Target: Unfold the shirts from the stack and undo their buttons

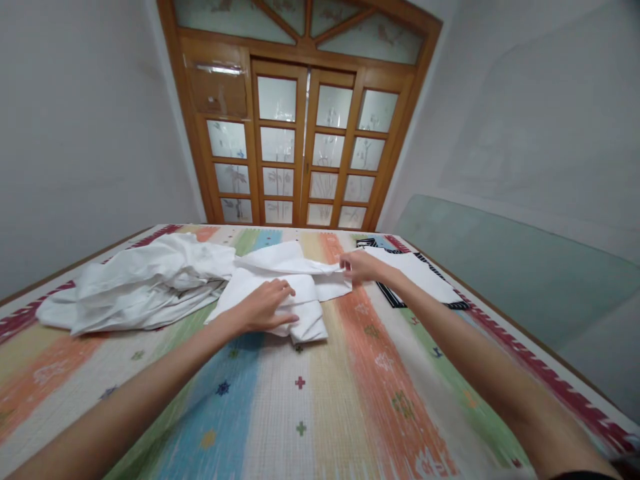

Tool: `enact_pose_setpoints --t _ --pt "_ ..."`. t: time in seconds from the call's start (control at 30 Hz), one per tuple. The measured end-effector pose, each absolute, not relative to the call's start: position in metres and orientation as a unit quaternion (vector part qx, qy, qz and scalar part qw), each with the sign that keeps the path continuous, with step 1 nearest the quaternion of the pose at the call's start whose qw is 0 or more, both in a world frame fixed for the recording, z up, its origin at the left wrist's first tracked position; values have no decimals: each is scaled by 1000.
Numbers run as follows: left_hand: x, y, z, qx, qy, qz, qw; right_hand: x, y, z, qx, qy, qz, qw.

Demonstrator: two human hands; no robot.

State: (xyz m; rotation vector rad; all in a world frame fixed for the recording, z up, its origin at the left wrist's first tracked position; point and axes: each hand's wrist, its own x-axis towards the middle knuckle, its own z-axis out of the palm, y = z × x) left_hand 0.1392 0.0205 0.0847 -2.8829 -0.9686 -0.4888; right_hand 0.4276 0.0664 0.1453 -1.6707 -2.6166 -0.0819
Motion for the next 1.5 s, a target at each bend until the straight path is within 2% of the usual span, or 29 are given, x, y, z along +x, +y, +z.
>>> enact_pose_setpoints --t 0.07,0.13,0.3,0.43,0.57,0.67,0.8,0.93,1.07,1.17,1.23,1.37,1.5 --pt "136 7 69 -937 -322 -135 15 420 49 120 -462 -877 114 -69" --pt "135 0 61 -933 -337 -125 15 411 36 95 -412 -887 193 -71" --pt "143 -2 59 -902 -414 -114 38 391 28 48 -448 -884 116 69" --pt "154 -7 61 -844 -531 -76 -10 378 31 37 -455 -867 94 181" --pt "158 -10 64 -830 -519 -186 -80 364 30 46 -432 -851 103 279" --pt "154 -7 61 -832 -491 -234 -103 355 34 57 -377 -888 95 247" --pt "145 -1 54 -830 -492 -239 -107 345 48 66 -363 -915 54 167" --pt "142 -2 49 -818 -511 -247 -91 337 59 70 -341 -929 53 136" --pt "137 -5 49 -829 -482 -280 -42 326 58 76 -279 -957 32 73" --pt "127 -6 54 -828 -474 -299 20 317 53 84 -334 -942 -3 29" --pt "123 -9 63 -804 -492 -326 72 311 49 91 -388 -920 4 53" --pt "128 -32 88 -763 -499 -396 107 301 38 111 -459 -857 159 171" --pt "138 -60 117 -731 -529 -428 51 294 18 135 -464 -743 396 277"
